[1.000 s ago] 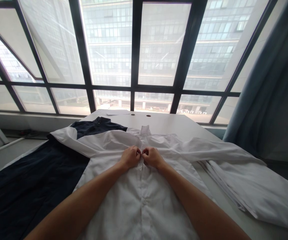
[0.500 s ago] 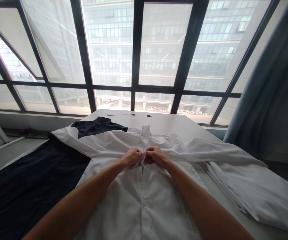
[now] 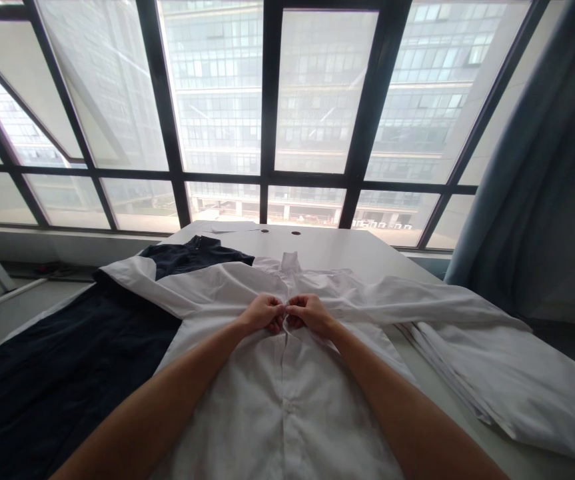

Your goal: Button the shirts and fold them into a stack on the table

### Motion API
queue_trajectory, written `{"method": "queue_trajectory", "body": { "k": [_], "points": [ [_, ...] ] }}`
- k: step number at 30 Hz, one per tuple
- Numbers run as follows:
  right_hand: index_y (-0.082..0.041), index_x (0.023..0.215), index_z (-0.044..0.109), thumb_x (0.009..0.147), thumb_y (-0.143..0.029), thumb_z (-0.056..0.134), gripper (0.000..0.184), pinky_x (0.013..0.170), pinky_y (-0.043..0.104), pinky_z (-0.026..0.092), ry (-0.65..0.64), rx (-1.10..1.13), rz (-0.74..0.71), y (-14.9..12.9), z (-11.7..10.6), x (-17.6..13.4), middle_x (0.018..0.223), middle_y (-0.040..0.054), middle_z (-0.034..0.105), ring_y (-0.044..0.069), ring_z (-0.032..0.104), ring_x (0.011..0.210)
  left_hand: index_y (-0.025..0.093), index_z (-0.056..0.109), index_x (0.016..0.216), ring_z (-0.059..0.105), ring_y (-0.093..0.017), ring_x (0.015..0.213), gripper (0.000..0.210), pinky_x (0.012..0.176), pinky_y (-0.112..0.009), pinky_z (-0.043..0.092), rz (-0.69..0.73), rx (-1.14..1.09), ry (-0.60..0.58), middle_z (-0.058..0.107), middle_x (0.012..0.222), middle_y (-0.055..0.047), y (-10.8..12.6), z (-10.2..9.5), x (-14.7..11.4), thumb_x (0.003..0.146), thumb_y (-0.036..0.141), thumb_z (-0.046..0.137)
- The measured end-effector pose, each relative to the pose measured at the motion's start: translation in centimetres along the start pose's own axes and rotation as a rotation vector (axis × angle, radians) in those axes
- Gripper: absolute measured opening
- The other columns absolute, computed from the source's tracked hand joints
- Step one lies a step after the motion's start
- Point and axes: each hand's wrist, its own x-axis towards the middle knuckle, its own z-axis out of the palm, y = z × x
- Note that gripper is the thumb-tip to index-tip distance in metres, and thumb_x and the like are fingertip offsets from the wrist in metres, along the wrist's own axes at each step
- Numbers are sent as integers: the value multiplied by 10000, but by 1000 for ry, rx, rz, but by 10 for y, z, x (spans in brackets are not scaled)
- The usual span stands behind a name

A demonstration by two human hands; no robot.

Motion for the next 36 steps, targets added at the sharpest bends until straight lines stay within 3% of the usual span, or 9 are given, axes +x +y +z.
{"method": "queue_trajectory", "body": {
  "k": [14, 20, 28, 36],
  "points": [
    [-138, 709, 653, 740, -123, 583, 78, 506, 190, 486, 1, 28, 82, -7, 0, -4, 598, 22, 680, 101, 600, 501, 140, 547, 657, 549, -91, 392, 322, 397, -170, 376, -1, 20, 16, 556, 488, 29, -3, 1, 3, 811, 404, 648],
    [-159, 668, 624, 729, -151, 601, 66, 505, 193, 502, 5, -27, 65, -5, 3, -3, 601, 13, 687, 107, 614, 510, 134, 572, 703, 555, -89, 407, 367, 412, -172, 378, 45, 35, -32, 585, 519, 16, -7, -3, 4, 762, 479, 679],
    [-162, 680, 587, 699, -211, 676, 104, 444, 188, 458, 56, -144, -41, 9, 7, 5, 526, -27, 617, 101, 569, 451, 126, 585, 722, 549, -89, 403, 464, 410, -182, 359, 40, 50, -56, 605, 559, -4, -2, -4, 0, 780, 585, 618],
    [-144, 681, 656, 692, -261, 643, 118, 478, 187, 406, 231, -502, -293, 21, 11, 12, 583, 16, 674, 130, 609, 535, 134, 575, 597, 408, -56, 342, 556, 381, -189, 262, 51, 163, 116, 477, 435, 50, -2, 3, 4, 726, 668, 663]
  ]
}}
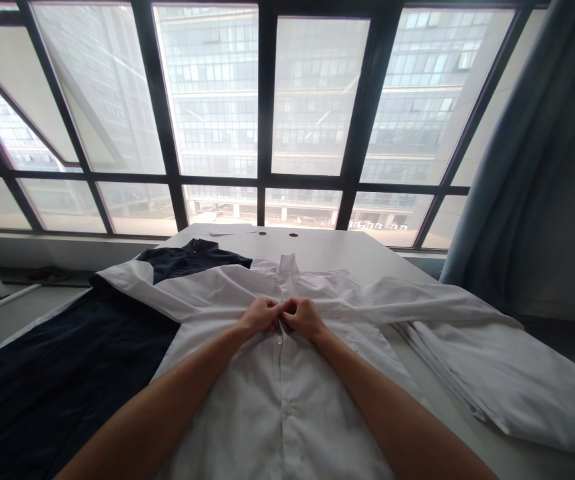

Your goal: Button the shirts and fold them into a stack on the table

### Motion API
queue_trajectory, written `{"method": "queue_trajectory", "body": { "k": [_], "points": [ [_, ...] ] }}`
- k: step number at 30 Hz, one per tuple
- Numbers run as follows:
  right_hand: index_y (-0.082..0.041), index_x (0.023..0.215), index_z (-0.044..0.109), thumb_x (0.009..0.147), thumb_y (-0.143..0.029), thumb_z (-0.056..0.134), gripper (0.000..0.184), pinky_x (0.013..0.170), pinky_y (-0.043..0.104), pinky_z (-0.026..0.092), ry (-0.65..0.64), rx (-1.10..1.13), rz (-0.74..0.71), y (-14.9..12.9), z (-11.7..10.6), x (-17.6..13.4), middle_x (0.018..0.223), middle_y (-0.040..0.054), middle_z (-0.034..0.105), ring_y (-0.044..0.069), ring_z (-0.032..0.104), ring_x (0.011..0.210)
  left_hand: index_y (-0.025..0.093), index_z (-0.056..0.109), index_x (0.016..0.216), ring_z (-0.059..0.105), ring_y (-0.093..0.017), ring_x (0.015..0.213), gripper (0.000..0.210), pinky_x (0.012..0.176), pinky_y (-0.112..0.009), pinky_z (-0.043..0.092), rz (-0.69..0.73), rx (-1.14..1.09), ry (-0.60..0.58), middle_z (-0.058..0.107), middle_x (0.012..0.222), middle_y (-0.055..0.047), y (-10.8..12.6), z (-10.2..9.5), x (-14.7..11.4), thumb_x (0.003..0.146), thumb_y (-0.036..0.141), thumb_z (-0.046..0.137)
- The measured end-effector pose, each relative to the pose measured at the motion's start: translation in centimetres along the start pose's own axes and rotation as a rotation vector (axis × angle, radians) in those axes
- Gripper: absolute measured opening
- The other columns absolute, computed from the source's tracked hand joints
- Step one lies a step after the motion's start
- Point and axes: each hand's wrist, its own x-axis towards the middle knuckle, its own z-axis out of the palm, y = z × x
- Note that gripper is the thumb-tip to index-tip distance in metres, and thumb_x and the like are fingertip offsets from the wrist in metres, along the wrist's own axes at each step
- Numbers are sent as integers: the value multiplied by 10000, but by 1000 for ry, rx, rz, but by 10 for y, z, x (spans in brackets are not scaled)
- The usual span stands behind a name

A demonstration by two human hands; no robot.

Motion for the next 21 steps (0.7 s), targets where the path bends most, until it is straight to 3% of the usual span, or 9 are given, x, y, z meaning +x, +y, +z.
{"method": "queue_trajectory", "body": {
  "k": [7, 14, 21],
  "points": [
    [-149, 675, 648, 709, -347, 672, 202, 486, 196, 416, 9, -1, -9, 1, -1, 0, 566, 19, 661, 138, 609, 545, 126, 585, 596, 378, -49, 339, 457, 379, -185, 252, 30, -64, 18, 423, 417, 66, -4, -2, 0, 793, 529, 673],
    [-174, 678, 579, 760, -299, 647, 164, 416, 206, 432, -150, 344, 250, -5, -6, 1, 526, -23, 616, 107, 539, 426, 125, 596, 662, 368, -57, 321, 378, 353, -190, 247, 43, -116, -12, 438, 416, 74, -5, -2, 2, 818, 467, 641],
    [-166, 600, 549, 786, -271, 593, 218, 419, 200, 411, -229, 437, 296, -8, -11, 4, 498, -30, 568, 83, 495, 408, 166, 551, 790, 409, -85, 303, 299, 348, -185, 257, 136, -52, 0, 436, 409, 95, -8, -3, 1, 851, 454, 600]
  ]
}}
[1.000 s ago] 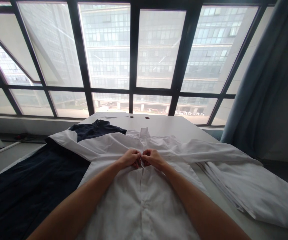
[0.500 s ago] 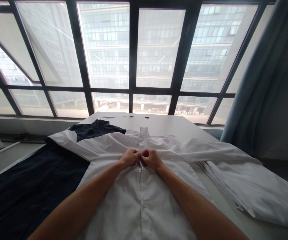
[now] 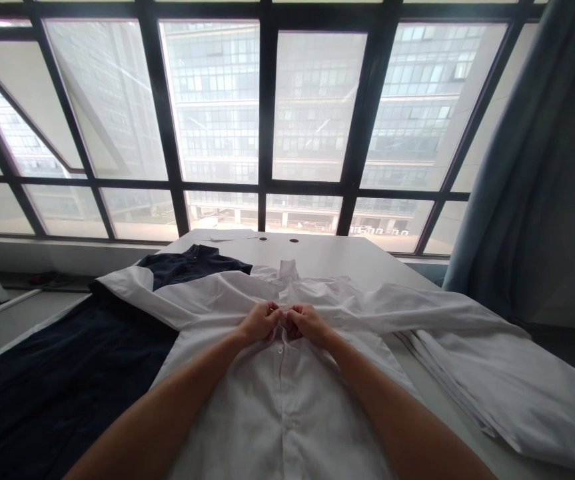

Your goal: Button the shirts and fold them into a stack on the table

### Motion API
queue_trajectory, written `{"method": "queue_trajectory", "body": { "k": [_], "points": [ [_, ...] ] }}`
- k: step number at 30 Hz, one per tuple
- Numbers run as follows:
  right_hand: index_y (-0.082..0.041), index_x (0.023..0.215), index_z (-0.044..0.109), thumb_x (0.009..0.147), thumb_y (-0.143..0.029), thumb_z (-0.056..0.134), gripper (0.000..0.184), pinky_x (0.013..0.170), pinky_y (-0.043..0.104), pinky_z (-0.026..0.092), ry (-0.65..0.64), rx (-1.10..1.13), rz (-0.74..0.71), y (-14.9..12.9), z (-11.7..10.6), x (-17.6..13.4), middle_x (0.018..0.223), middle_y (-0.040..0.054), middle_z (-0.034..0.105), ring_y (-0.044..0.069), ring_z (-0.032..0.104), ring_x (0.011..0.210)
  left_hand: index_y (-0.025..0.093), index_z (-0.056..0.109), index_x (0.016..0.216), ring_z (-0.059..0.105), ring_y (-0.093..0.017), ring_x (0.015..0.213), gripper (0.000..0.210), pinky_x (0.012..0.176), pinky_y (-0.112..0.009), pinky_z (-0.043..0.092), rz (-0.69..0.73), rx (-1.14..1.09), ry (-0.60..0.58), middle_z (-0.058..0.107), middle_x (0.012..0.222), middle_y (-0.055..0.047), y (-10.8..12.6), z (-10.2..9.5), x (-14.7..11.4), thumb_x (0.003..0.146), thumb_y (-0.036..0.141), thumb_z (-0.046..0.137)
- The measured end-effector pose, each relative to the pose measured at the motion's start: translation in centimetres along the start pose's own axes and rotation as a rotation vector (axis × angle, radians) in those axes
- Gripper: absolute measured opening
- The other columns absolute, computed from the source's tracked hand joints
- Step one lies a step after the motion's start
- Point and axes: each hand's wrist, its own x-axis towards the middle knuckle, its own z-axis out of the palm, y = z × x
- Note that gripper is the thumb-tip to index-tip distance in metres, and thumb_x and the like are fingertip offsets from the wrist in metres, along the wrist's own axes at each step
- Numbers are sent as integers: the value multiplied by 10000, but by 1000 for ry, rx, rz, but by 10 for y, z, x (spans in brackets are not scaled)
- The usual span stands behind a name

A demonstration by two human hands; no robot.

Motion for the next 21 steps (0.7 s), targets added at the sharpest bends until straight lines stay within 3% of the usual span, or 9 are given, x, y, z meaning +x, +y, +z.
{"method": "queue_trajectory", "body": {
  "k": [4, 8, 14, 16, 21],
  "points": [
    [-171, 579, 511, 778, -294, 604, 252, 416, 204, 394, -37, 19, 0, 1, -3, 2, 475, -50, 511, 70, 447, 389, 158, 586, 841, 423, -91, 326, 231, 385, -189, 274, 110, 202, 52, 461, 427, 81, -1, 0, -1, 906, 363, 502],
    [-174, 596, 508, 777, -322, 626, 262, 415, 202, 387, -51, 7, -2, 4, -2, 3, 477, -59, 492, 65, 435, 388, 139, 649, 810, 539, -118, 522, 189, 528, -214, 365, 211, 471, 160, 603, 582, 8, -3, -2, -1, 874, 257, 517],
    [-161, 719, 591, 787, -342, 653, 203, 399, 194, 347, 114, -213, -116, 6, 3, 3, 472, -57, 522, 79, 452, 388, 123, 679, 907, 598, -157, 649, 188, 630, -248, 406, 128, 544, 269, 678, 696, -29, -6, -5, -1, 836, 273, 590],
    [-155, 722, 600, 804, -347, 644, 214, 423, 194, 354, 139, -302, -113, 0, 4, -1, 480, -47, 541, 85, 483, 411, 122, 682, 853, 596, -156, 658, 184, 628, -245, 403, 99, 556, 249, 682, 713, -34, -2, -6, -5, 828, 282, 595],
    [-142, 662, 633, 796, -340, 648, 240, 510, 209, 356, 92, -687, -179, -25, 10, -36, 577, 17, 631, 120, 566, 548, 130, 705, 743, 566, -144, 623, 152, 576, -229, 359, 101, 672, 57, 662, 670, -18, 17, -10, -30, 764, 246, 607]
  ]
}}
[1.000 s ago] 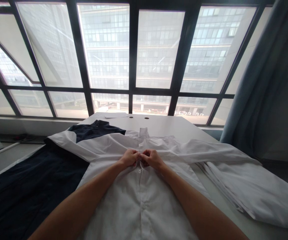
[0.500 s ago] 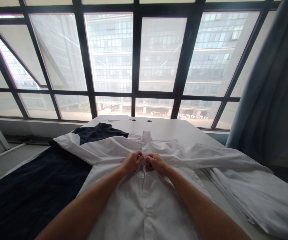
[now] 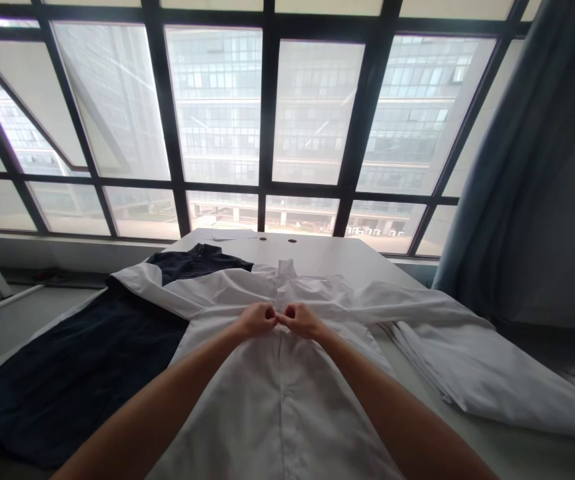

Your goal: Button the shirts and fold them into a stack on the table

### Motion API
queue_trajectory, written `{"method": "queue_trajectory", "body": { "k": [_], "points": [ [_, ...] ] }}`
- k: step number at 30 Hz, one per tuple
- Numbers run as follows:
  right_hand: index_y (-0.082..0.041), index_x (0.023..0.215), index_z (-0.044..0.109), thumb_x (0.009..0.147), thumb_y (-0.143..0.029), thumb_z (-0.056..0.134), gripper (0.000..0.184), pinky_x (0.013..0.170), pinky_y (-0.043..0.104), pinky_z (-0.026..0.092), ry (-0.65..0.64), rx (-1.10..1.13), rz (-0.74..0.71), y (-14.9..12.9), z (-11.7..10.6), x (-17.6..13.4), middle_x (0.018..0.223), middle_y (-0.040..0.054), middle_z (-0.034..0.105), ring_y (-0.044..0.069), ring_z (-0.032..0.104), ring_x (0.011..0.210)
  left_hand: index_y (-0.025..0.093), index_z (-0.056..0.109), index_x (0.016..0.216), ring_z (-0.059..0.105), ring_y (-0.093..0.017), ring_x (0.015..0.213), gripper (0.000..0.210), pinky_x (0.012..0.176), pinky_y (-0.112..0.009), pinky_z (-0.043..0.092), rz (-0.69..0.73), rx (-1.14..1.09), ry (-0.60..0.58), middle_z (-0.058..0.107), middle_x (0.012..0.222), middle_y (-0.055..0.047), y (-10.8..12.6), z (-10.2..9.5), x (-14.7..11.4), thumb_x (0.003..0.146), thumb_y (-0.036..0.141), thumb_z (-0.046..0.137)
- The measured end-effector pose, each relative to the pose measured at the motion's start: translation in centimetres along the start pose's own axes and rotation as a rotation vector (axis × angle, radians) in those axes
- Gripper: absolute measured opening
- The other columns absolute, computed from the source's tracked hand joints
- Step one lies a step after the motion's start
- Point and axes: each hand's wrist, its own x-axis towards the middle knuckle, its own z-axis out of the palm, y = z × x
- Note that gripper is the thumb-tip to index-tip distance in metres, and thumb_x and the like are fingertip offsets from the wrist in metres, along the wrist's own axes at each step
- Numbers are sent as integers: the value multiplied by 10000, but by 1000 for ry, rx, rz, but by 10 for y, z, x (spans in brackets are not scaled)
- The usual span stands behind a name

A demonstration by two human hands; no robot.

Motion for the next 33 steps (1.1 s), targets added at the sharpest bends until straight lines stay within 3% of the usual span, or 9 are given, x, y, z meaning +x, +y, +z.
{"method": "queue_trajectory", "body": {
  "k": [3, 6, 12, 16, 19, 22, 26, 29, 33],
  "points": [
    [-148, 676, 685, 780, -397, 650, 272, 540, 229, 349, 21, -235, -46, -20, -4, -27, 651, 55, 685, 153, 596, 610, 135, 721, 717, 568, -148, 619, 135, 569, -228, 352, 20, 53, -62, 669, 651, -22, 9, -7, -18, 727, 200, 603],
    [-158, 720, 731, 780, -380, 630, 251, 566, 236, 366, -23, -390, 27, -35, -4, -47, 725, 93, 725, 186, 636, 671, 142, 733, 711, 580, -156, 633, 146, 566, -230, 350, 16, 91, -122, 687, 664, -36, 19, -9, -32, 732, 217, 609],
    [-142, 689, 729, 753, -258, 592, 191, 560, 234, 382, -60, -435, 180, -38, -3, -52, 758, 127, 734, 205, 658, 702, 148, 712, 622, 531, -144, 555, 147, 532, -236, 341, -45, 134, -210, 621, 553, -32, 37, -5, -40, 713, 214, 617],
    [-157, 501, 612, 715, -191, 587, 218, 491, 216, 359, -56, -224, 190, -33, -4, -45, 519, 64, 632, 155, 596, 536, 161, 616, 481, 502, -143, 468, 194, 493, -239, 352, -156, 13, -166, 502, 418, -3, 41, -2, -36, 674, 181, 622],
    [-180, 448, 538, 724, -166, 545, 277, 414, 198, 335, -102, 113, 237, -33, -4, -41, 384, -3, 511, 109, 500, 392, 176, 544, 417, 442, -128, 394, 240, 434, -237, 324, -240, -182, -244, 432, 353, 17, 40, -2, -30, 636, 160, 640],
    [-184, 479, 526, 715, -143, 534, 239, 367, 182, 315, -97, 348, 271, -30, 0, -40, 381, -31, 500, 93, 473, 362, 185, 489, 394, 366, -106, 352, 292, 385, -231, 257, -272, -285, -345, 377, 322, 24, 37, -2, -27, 649, 172, 629],
    [-180, 556, 543, 732, -154, 519, 179, 352, 181, 301, -42, 451, 278, -18, 8, -49, 416, -37, 532, 92, 466, 361, 190, 460, 470, 347, -85, 349, 326, 363, -212, 214, -348, -546, -375, 379, 366, 37, 30, 0, -34, 726, 303, 626],
    [-178, 617, 560, 756, -208, 542, 143, 382, 182, 329, 20, 508, 229, -7, 14, -56, 443, -43, 547, 91, 478, 384, 190, 455, 574, 323, -56, 355, 362, 362, -193, 194, -293, -772, -302, 404, 427, 71, 25, 4, -45, 728, 436, 672],
    [-170, 665, 594, 745, -351, 623, 200, 422, 194, 357, 1, 553, 138, 0, 15, -59, 494, -31, 578, 101, 509, 436, 174, 517, 677, 319, -45, 351, 452, 364, -189, 200, -165, -805, -260, 431, 441, 91, 23, 7, -51, 681, 591, 691]
  ]
}}
